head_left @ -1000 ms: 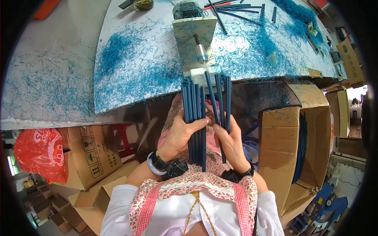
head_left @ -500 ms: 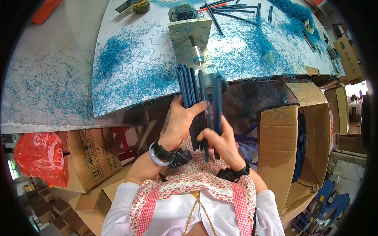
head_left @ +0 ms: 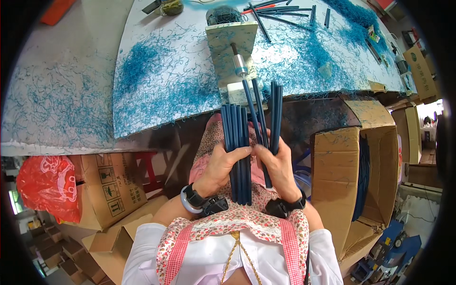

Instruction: The person takes plastic tubes from a cardboard box, processes the ends of each tube using a rotary machine, and places the tubes back into the box.

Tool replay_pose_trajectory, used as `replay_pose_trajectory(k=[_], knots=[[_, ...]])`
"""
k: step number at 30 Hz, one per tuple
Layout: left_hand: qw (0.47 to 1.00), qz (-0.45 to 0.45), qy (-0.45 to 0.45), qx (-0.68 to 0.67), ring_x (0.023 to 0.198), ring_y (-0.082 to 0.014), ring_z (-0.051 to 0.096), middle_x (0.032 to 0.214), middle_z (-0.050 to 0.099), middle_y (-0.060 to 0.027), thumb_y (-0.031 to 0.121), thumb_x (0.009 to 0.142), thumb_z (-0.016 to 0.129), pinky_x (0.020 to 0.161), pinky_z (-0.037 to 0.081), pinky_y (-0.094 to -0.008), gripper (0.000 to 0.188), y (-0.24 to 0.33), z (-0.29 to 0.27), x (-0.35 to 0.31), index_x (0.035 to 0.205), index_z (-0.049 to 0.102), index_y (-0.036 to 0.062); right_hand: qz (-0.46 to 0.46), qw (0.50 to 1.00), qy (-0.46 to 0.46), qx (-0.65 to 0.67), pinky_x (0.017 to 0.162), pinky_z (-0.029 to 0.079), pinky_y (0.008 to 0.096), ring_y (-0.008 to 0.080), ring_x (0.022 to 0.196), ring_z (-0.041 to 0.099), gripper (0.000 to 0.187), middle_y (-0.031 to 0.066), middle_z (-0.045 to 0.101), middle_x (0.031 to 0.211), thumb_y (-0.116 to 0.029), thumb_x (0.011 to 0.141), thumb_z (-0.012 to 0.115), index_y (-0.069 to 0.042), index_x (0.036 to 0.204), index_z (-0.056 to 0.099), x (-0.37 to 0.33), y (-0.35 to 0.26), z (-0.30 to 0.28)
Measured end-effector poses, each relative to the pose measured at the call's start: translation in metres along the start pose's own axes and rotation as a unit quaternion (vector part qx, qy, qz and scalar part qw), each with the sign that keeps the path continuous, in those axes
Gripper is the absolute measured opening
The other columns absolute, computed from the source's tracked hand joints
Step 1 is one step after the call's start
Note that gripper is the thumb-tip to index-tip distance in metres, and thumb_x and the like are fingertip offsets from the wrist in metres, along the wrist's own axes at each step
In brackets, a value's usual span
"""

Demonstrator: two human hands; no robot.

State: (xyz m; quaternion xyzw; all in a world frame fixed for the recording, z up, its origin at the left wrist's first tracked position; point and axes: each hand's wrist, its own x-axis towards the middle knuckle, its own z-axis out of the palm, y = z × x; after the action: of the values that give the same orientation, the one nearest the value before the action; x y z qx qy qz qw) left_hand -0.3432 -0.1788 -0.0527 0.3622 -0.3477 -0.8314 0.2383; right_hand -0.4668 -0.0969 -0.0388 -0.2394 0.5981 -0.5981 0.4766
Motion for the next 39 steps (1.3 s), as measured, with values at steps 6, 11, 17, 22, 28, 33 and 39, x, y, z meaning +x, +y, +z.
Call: replay_pose_trajectory(k=[6,11,17,22,28,33,39], knots=[[1.000,0.027,0.001,0.015,0.078,-0.0122,0.062,0.091,0.064,-0.0059,0.009,0.084,0.063,0.069,0.051,-0.0260,0.022,0.014,-0.001,-0.002,0.104,0.059,0.0012,0.001,0.999,-0.017,-0.028,0.050,0.038,0.0205,0.0031,0.057,0.048,0.020,-0.0033,0.053,0.068,-0.009,0.086,0.059,-0.001,0.104,0.057,-0.001,-0.001,0.004],[0.995,0.057,0.010,0.077,0.078,-0.0116,0.062,0.090,0.065,-0.0072,0.010,0.084,0.064,0.068,0.050,-0.0248,0.024,0.024,0.003,0.002,0.105,0.059,0.0005,0.019,0.998,-0.046,-0.022,0.050,0.039,0.0205,0.0047,0.056,0.049,0.015,-0.0021,0.053,0.069,-0.007,0.086,0.058,0.000,0.099,0.056,0.016,0.000,-0.008],[0.992,0.099,0.008,0.073,0.078,-0.0118,0.062,0.092,0.065,-0.0075,0.010,0.084,0.064,0.068,0.050,-0.0252,0.024,0.022,0.007,0.028,0.106,0.059,0.0004,0.004,0.996,-0.050,0.072,0.049,0.039,0.0199,0.0061,0.054,0.049,0.023,0.0000,0.056,0.078,-0.002,0.084,0.059,0.000,0.106,0.053,-0.005,0.001,0.010],[0.998,0.064,-0.004,0.000,0.079,-0.0117,0.062,0.092,0.065,-0.0068,0.008,0.085,0.062,0.073,0.051,-0.0256,0.023,0.011,0.007,0.027,0.107,0.059,0.0015,-0.004,0.999,-0.009,0.038,0.048,0.039,0.0203,0.0059,0.054,0.049,0.034,0.0007,0.057,0.079,0.000,0.084,0.059,0.000,0.117,0.050,0.001,0.002,0.003],[1.000,0.009,-0.015,-0.011,0.076,-0.0123,0.062,0.091,0.064,-0.0054,0.006,0.086,0.060,0.070,0.052,-0.0262,0.020,0.007,0.005,0.006,0.106,0.059,0.0016,-0.006,0.999,-0.012,0.042,0.047,0.037,0.0194,0.0038,0.054,0.046,0.039,-0.0007,0.056,0.076,-0.001,0.086,0.057,0.000,0.123,0.048,0.012,-0.004,0.003],[0.999,0.000,-0.009,0.034,0.072,-0.0123,0.061,0.089,0.063,-0.0052,0.006,0.086,0.059,0.066,0.052,-0.0262,0.018,0.008,-0.003,0.000,0.104,0.059,0.0013,0.030,0.999,-0.025,-0.007,0.047,0.035,0.0190,0.0026,0.054,0.045,0.037,-0.0017,0.054,0.071,-0.003,0.087,0.056,0.001,0.123,0.049,-0.008,0.000,-0.003],[0.998,0.035,-0.007,0.044,0.074,-0.0101,0.060,0.087,0.063,-0.0037,0.006,0.085,0.061,0.066,0.050,-0.0239,0.019,0.024,0.004,0.002,0.104,0.058,0.0015,0.035,0.999,-0.032,0.004,0.047,0.036,0.0194,0.0034,0.053,0.045,0.037,-0.0016,0.053,0.067,-0.005,0.087,0.057,0.002,0.122,0.049,0.011,-0.006,-0.001]])
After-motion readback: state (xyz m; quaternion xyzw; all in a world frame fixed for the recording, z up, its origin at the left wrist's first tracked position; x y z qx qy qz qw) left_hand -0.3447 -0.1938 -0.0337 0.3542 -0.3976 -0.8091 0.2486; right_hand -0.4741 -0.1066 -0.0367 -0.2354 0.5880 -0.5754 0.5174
